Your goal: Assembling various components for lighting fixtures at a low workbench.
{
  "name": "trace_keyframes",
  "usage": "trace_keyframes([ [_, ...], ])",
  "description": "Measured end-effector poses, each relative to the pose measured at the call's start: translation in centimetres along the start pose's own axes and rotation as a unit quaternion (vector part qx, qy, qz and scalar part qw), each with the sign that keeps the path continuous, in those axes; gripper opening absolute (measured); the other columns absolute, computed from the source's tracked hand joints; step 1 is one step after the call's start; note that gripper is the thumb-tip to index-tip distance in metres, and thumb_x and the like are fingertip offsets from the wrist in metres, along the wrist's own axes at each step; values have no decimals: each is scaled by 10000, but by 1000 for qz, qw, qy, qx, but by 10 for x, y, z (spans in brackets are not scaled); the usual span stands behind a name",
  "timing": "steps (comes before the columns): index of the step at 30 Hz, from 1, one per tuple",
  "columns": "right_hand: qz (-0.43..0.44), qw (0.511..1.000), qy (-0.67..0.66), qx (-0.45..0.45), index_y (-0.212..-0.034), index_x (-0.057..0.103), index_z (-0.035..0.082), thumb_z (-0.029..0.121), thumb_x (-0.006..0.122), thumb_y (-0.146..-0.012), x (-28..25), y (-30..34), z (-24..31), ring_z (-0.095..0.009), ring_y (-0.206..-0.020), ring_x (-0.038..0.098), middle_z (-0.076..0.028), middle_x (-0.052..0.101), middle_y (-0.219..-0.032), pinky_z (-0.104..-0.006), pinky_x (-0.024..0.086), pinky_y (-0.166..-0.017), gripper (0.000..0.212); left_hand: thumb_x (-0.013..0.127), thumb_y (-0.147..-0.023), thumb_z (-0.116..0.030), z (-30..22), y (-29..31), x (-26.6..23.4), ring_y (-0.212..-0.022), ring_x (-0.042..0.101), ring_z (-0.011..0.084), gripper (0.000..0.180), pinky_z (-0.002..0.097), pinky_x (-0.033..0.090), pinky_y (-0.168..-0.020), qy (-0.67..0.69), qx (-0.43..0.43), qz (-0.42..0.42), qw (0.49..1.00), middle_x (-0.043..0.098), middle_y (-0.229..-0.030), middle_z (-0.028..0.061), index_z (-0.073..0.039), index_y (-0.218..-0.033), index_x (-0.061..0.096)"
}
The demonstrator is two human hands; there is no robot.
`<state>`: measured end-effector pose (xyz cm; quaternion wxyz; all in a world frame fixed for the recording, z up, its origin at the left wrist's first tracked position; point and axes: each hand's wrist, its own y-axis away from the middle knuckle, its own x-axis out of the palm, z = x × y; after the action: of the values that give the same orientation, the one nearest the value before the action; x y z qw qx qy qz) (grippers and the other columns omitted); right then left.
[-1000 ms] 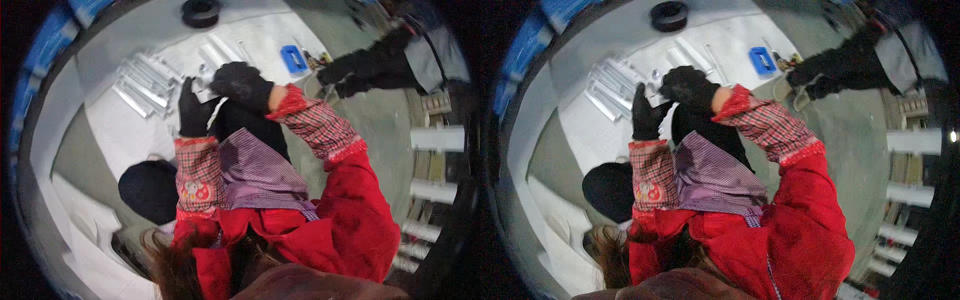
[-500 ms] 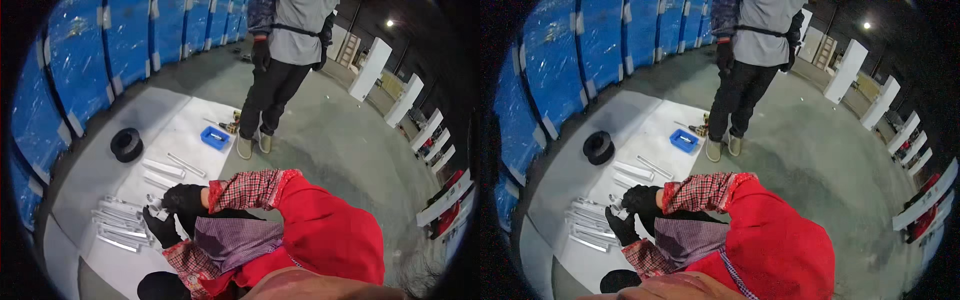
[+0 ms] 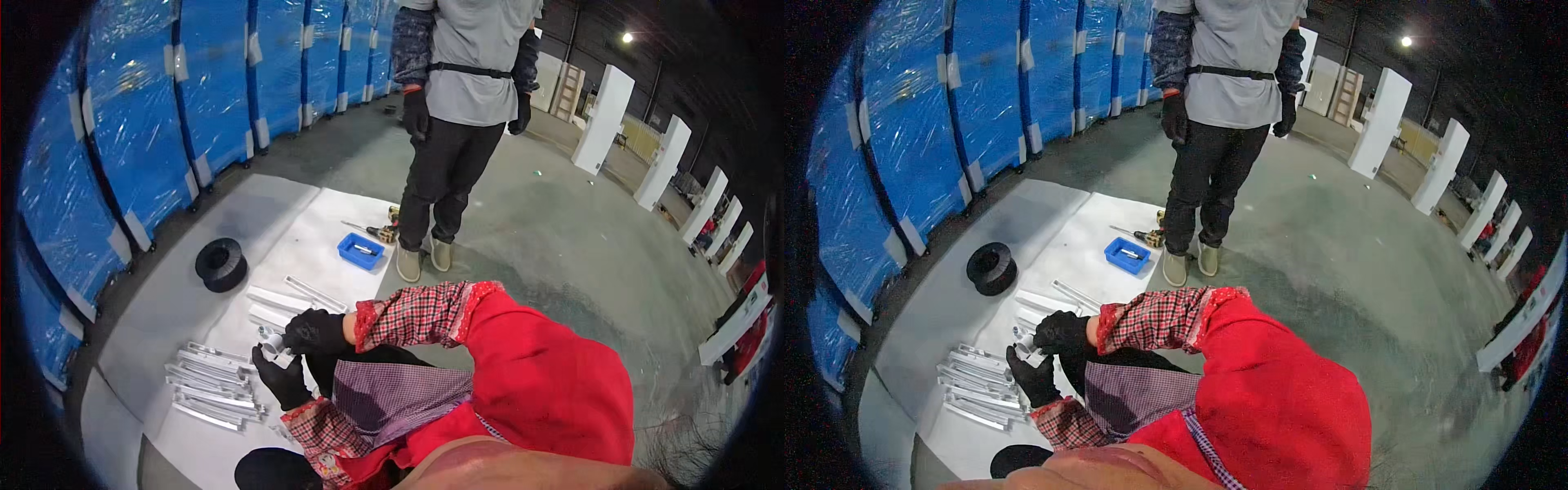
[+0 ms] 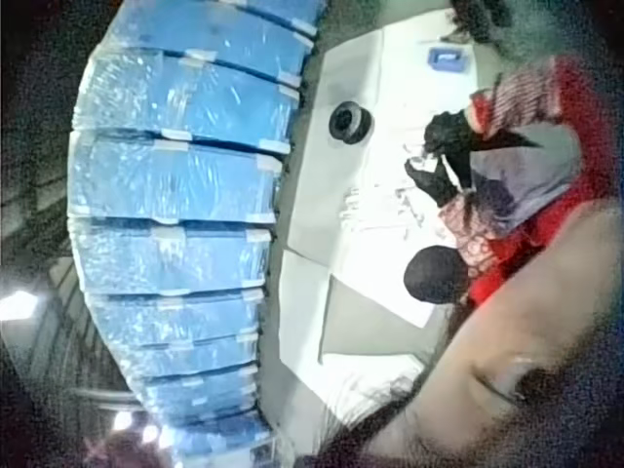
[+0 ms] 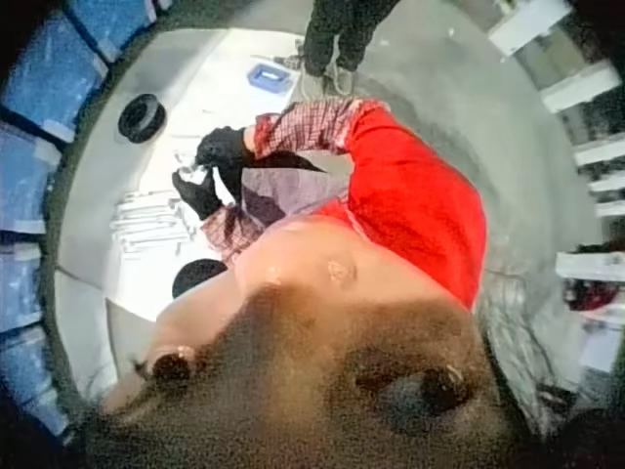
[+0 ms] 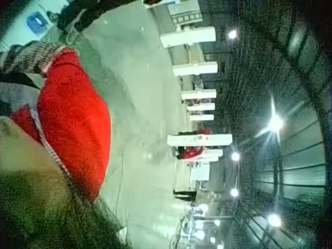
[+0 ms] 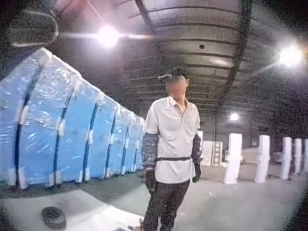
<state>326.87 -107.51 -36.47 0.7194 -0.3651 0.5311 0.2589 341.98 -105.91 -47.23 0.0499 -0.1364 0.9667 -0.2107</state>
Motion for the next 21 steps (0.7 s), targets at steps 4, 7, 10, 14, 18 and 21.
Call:
trace_keyframes([
  [4, -81, 995, -34, -45, -752, 582, 51, 216, 546, -727, 0, 4, -4, -337, -672, 571, -146, 569, -701, -432, 456, -559, 170, 799, -537, -35, -21, -2, 3, -1081, 479, 298, 850, 361, 402, -920, -24, 8, 0, 1000, 482, -1138, 209, 99, -1226, 318],
  [7, -51, 998, -2, -37, -735, 569, 65, 211, 537, -727, -5, 3, 1, -333, -682, 568, -137, 563, -701, -424, 453, -561, 150, 803, -560, -69, 1, 1, -1, -1084, 476, 297, 843, 356, 405, -916, -64, 47, -2, 997, 464, -1164, 211, 96, -1228, 316],
  [10, -53, 998, 21, -37, -703, 589, 70, 229, 573, -682, -10, 4, 2, -333, -659, 578, -139, 579, -687, -418, 465, -549, 161, 804, -578, -95, 0, 2, 4, -1084, 475, 289, 829, 355, 413, -904, -42, 27, 6, 999, 451, -1180, 214, 96, -1224, 320],
  [14, -62, 995, 43, -70, -657, 610, 69, 251, 618, -626, -6, -1, 6, -337, -634, 592, -147, 595, -659, -413, 476, -530, 185, 802, -600, -112, -4, 3, -1, -1033, 503, 276, 798, 376, 438, -869, 131, -78, 2, 988, 487, -1124, 202, 75, -1220, 337],
  [18, -37, 992, -5, -118, -689, 595, 25, 229, 580, -650, -6, 0, -10, -340, -668, 581, -168, 587, -696, -425, 456, -577, 208, 751, -672, -201, -22, -4, 3, -955, 536, 258, 595, 379, 443, -823, -100, 116, 40, 987, 526, -1046, 167, 41, -1111, 429],
  [21, -106, 980, 13, -168, -706, 589, 12, 248, 586, -640, -19, -6, -1, -349, -677, 585, -183, 582, -694, -426, 457, -594, 246, 801, -594, -332, -35, -11, -3, -1077, 492, 335, 828, 383, 401, -912, -71, 119, 34, 990, 495, -1152, 246, 81, -1192, 404],
])
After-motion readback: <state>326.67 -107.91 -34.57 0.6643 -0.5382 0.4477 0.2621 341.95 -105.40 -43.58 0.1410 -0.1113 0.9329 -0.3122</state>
